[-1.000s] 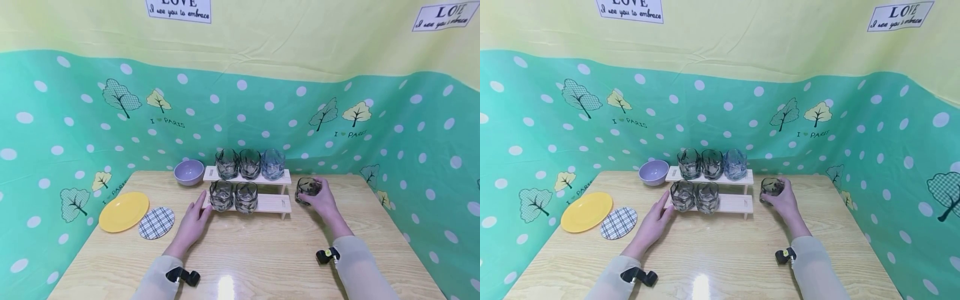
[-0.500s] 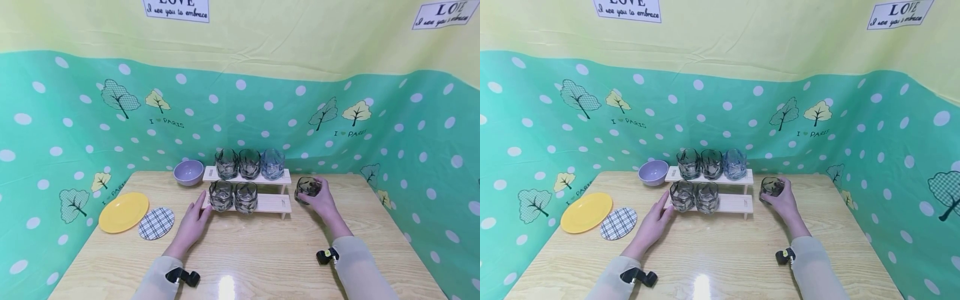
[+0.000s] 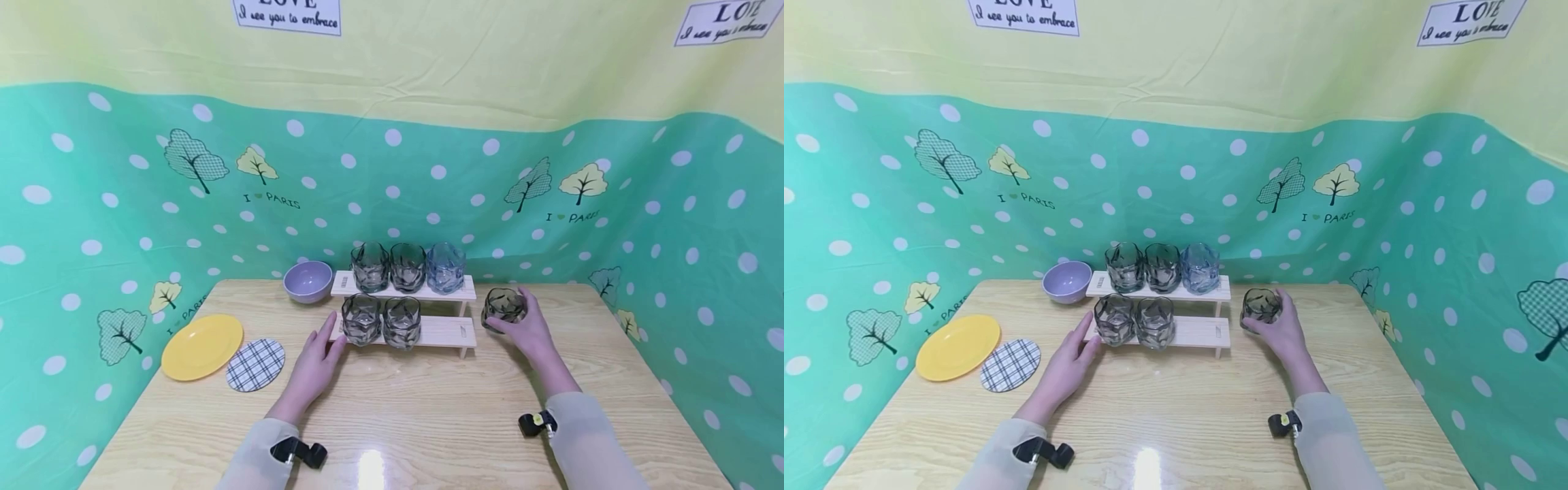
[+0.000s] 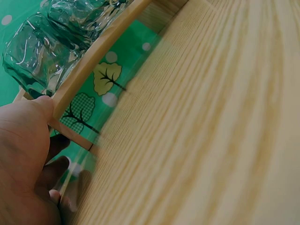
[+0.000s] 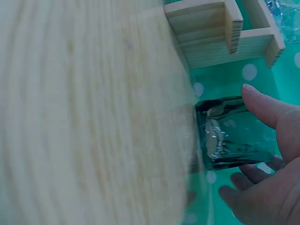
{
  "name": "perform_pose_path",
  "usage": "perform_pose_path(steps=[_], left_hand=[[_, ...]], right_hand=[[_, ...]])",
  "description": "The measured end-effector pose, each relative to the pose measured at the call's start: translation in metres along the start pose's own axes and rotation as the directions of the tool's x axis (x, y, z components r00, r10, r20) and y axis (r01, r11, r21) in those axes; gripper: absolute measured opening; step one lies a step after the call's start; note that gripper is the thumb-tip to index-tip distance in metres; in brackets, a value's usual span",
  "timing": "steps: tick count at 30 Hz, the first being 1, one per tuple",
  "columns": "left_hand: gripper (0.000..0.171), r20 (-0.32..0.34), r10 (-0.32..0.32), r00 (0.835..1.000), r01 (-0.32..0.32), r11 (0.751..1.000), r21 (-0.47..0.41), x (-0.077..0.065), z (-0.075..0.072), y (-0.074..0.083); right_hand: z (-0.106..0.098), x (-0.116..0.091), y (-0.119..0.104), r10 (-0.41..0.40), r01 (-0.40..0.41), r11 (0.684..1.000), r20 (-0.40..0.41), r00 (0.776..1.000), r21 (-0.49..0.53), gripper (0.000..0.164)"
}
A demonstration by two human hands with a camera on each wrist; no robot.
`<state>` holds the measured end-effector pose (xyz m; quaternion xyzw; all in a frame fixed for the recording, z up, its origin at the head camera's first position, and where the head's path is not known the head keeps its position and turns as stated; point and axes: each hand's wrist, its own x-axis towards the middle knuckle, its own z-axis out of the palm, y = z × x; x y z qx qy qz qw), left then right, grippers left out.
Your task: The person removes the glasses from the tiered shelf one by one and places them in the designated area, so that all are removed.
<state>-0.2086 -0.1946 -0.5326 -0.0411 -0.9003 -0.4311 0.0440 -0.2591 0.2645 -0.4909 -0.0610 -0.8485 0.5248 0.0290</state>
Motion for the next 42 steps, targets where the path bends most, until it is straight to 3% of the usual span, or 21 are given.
perform_pose_path(steps=[11,19,31,42], left_hand=[[0.071,0.008,-0.005,1.000,0.005,1.000,0.013,0.001,0.000,0.000],[0.071,0.014,-0.009,1.000,0.009,1.000,0.007,0.001,-0.001,0.001],[0.073,0.018,-0.013,1.000,0.013,1.000,0.004,0.001,-0.001,0.000],[0.070,0.018,-0.013,1.000,0.013,1.000,0.012,0.000,-0.001,0.001]], right_hand=[[-0.009,-0.022,-0.018,-0.073,0.069,0.996,-0.062,0.995,-0.056,0.123],[-0.007,-0.038,-0.043,-0.132,0.128,0.990,-0.079,0.988,-0.054,0.120],[0.017,-0.060,-0.075,-0.248,0.247,0.969,-0.034,0.968,-0.020,0.112],[0.051,-0.070,-0.095,-0.293,0.290,0.955,0.048,0.955,0.064,0.109]])
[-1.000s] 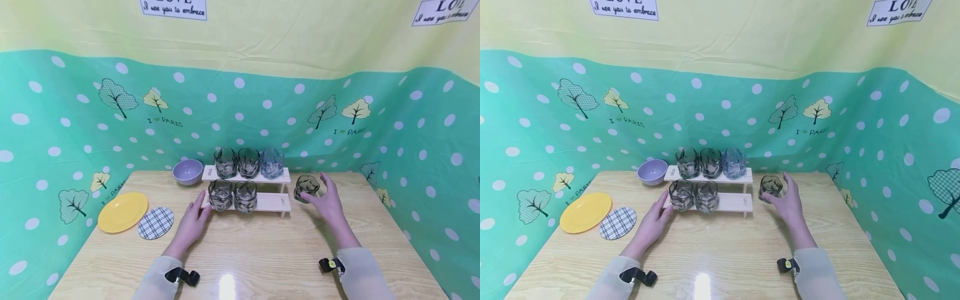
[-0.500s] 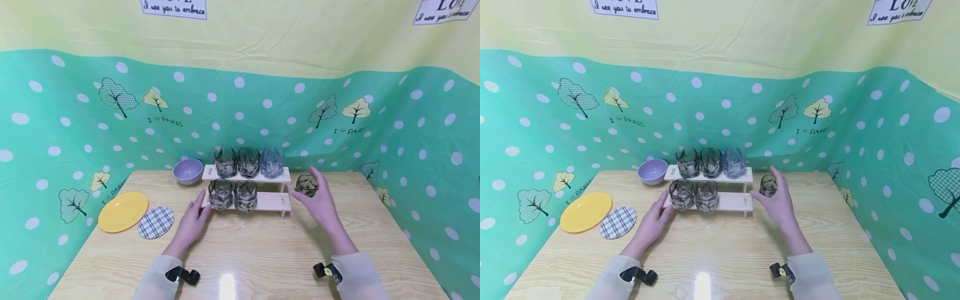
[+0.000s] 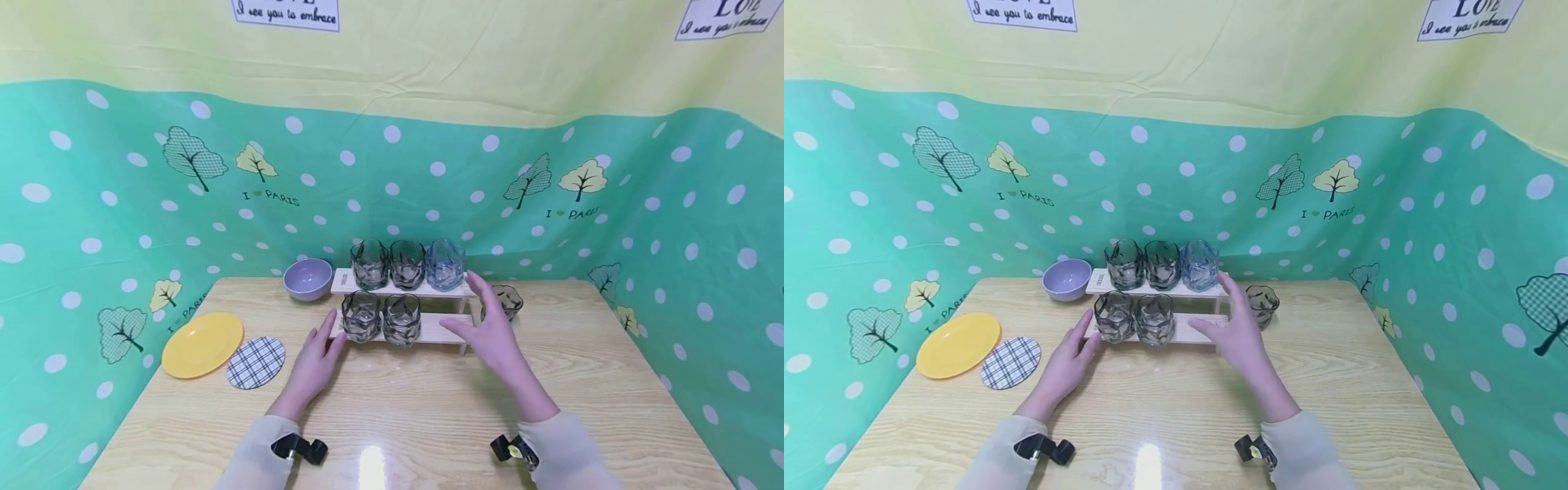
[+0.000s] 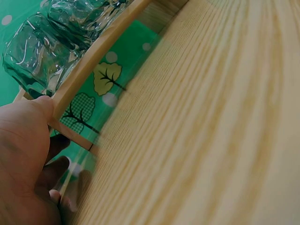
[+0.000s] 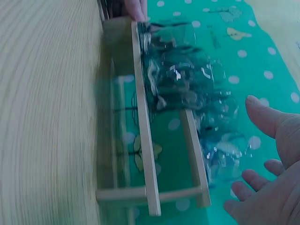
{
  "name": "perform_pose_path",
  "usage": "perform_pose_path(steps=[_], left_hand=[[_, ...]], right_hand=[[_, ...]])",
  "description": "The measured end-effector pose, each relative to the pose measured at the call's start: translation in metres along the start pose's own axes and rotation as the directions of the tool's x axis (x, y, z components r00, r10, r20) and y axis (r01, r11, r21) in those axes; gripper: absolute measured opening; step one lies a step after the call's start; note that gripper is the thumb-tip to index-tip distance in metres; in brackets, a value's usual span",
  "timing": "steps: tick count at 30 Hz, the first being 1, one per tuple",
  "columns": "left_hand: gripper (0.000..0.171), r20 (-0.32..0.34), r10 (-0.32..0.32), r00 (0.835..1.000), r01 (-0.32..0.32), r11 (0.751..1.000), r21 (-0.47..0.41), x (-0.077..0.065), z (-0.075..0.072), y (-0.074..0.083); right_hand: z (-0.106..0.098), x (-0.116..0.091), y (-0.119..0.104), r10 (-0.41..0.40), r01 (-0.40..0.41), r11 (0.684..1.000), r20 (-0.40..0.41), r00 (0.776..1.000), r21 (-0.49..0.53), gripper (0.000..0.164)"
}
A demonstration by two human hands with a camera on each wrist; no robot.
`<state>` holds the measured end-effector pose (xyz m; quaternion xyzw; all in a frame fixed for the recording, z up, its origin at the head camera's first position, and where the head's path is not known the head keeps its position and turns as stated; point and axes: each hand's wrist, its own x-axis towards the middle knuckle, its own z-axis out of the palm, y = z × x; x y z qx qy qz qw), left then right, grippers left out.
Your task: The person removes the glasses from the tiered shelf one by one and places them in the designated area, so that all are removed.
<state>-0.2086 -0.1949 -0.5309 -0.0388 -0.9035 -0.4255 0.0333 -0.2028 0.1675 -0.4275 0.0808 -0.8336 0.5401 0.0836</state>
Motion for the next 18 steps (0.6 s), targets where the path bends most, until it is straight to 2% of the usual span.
perform_pose_path(steps=[9,18], left_hand=[[0.070,-0.002,0.005,1.000,-0.005,1.000,0.002,0.001,0.001,-0.002],[0.070,-0.004,0.005,1.000,-0.005,1.000,0.000,0.001,0.000,-0.001]], right_hand=[[0.025,0.001,-0.009,-0.031,0.028,0.998,0.045,0.999,0.061,0.112],[0.049,0.003,-0.010,-0.019,0.012,0.997,0.083,0.996,0.082,0.118]])
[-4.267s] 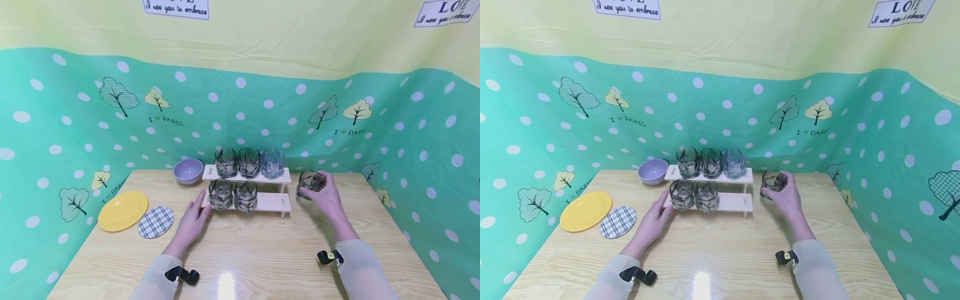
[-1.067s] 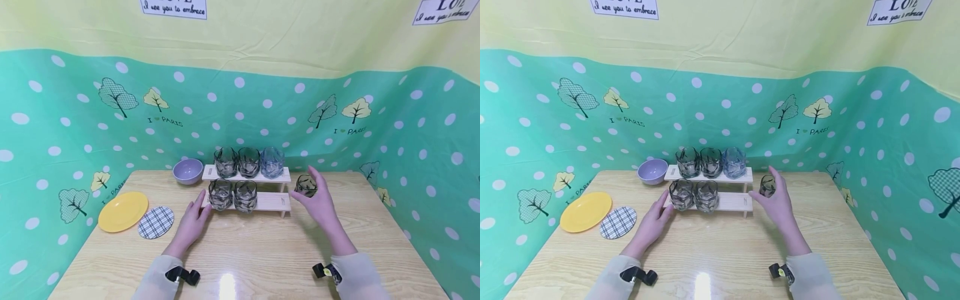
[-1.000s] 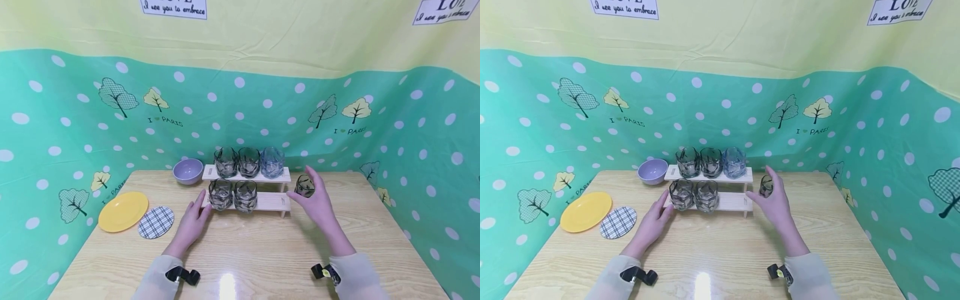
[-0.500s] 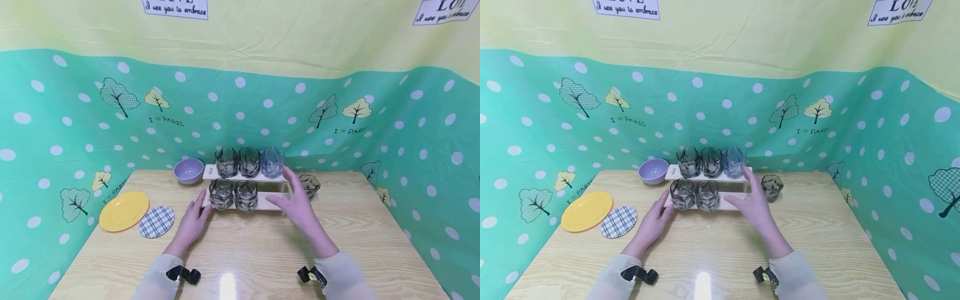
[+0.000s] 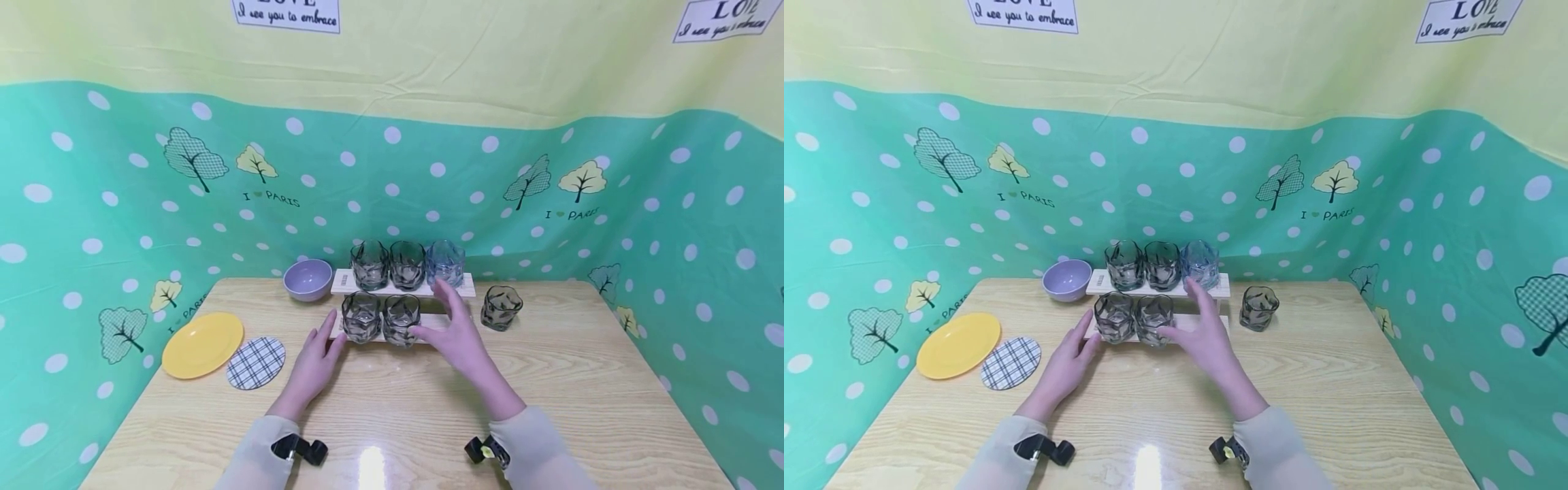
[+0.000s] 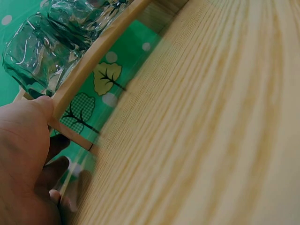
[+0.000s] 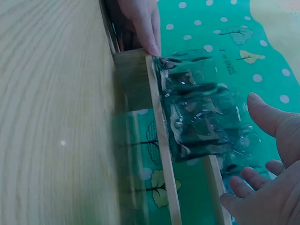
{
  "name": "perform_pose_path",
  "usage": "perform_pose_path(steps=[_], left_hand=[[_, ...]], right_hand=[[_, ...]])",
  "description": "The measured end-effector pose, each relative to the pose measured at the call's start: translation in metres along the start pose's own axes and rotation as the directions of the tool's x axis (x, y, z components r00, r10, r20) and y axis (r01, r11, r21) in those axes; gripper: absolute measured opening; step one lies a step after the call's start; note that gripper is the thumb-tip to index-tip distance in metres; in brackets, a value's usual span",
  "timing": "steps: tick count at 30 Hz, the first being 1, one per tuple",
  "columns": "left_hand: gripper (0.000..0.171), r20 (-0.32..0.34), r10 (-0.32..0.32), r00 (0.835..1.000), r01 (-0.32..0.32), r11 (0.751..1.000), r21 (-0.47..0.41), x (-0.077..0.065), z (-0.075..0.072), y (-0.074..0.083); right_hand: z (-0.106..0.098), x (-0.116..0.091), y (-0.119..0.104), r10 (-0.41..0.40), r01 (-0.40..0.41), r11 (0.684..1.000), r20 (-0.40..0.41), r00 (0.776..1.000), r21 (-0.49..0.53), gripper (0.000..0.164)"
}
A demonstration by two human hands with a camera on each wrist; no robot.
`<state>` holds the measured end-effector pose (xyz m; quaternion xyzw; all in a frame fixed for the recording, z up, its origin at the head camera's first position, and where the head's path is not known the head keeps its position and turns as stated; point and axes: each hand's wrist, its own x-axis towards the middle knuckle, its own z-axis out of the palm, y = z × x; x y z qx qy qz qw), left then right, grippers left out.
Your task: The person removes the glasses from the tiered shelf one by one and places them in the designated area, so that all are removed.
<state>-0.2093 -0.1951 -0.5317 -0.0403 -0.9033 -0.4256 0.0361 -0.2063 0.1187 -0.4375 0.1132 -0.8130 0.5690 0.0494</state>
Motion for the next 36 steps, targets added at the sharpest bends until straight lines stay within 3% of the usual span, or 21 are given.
perform_pose_path(steps=[13,25,36], left_hand=[[0.071,-0.007,0.005,1.000,-0.005,1.000,-0.004,-0.001,0.000,-0.001],[0.070,-0.011,0.011,1.000,-0.011,1.000,-0.008,-0.001,0.000,0.000],[0.070,-0.027,0.010,1.000,-0.010,1.000,-0.005,-0.003,0.001,0.001]], right_hand=[[0.023,-0.001,0.012,0.091,-0.090,0.996,0.023,0.996,-0.027,0.119],[0.032,0.002,0.029,0.071,-0.075,0.995,0.064,0.995,0.062,0.119],[0.038,0.007,0.033,0.058,-0.064,0.995,0.069,0.996,0.083,0.119]])
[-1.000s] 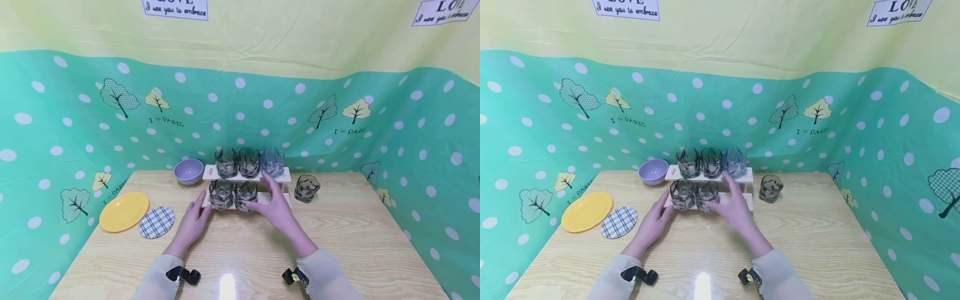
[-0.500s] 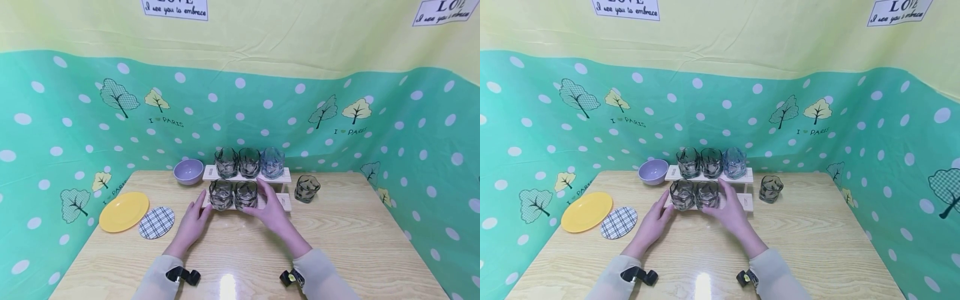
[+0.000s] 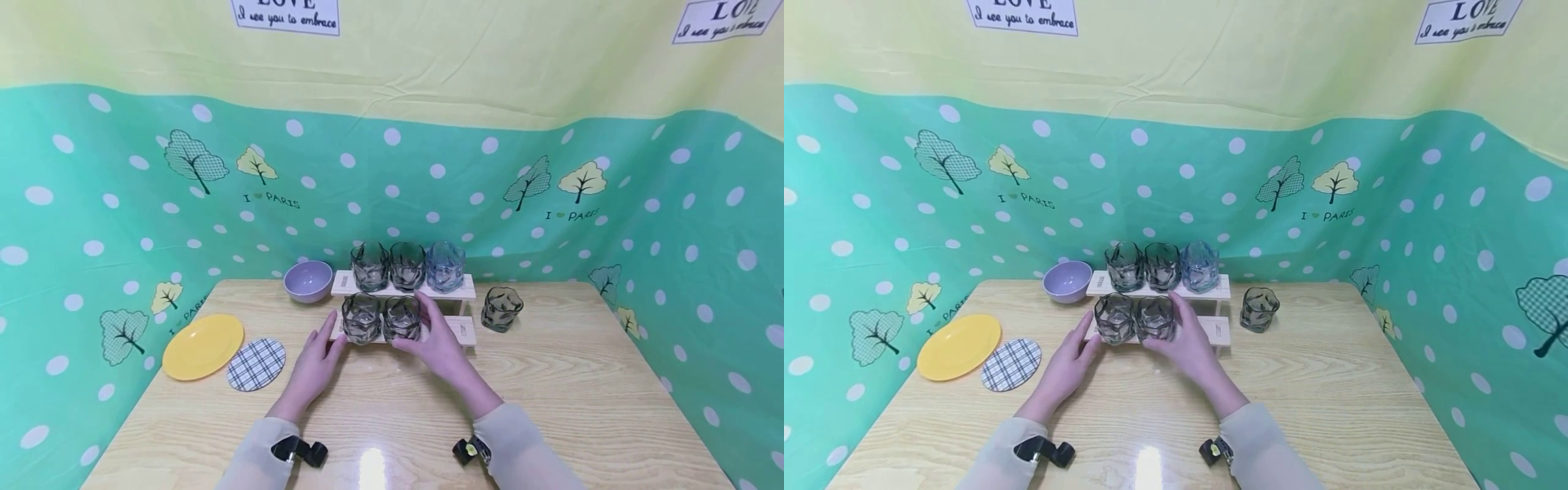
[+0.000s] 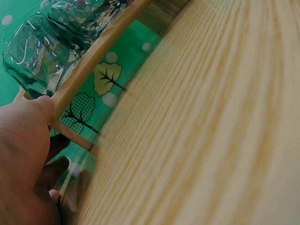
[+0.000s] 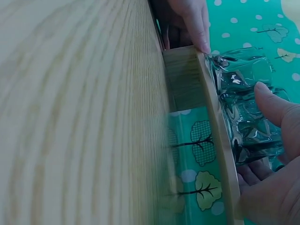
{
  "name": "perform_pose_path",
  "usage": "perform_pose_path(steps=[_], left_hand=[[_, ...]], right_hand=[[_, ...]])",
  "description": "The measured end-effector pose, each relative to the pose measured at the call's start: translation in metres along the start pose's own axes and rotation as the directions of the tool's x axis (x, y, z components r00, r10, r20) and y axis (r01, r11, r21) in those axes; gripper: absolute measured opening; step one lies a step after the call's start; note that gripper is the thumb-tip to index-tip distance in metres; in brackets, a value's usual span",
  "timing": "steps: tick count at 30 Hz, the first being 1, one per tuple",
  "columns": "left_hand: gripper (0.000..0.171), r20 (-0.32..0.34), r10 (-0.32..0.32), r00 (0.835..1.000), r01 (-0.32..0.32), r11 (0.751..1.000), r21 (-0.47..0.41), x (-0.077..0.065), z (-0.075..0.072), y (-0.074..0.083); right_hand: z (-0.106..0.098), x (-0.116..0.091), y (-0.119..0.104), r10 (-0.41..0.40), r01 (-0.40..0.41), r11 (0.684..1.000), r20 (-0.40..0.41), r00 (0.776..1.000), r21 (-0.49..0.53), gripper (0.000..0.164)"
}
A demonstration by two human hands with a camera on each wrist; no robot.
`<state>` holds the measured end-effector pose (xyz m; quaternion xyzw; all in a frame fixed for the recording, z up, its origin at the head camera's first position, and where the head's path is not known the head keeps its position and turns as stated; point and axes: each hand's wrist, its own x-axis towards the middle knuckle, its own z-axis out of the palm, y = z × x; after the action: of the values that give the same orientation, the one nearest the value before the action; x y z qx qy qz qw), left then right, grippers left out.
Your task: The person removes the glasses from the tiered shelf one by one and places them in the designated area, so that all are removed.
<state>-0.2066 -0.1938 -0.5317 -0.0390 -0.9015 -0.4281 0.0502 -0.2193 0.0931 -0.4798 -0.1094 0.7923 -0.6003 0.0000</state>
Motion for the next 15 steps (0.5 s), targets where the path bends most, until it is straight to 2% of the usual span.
perform_pose_path(steps=[15], left_hand=[[0.069,0.005,-0.008,1.000,0.008,1.000,0.003,-0.0002,0.0002,0.0006]], right_hand=[[0.0044,-0.0009,-0.0025,0.017,-0.018,0.999,-0.026,1.000,-0.041,0.111]])
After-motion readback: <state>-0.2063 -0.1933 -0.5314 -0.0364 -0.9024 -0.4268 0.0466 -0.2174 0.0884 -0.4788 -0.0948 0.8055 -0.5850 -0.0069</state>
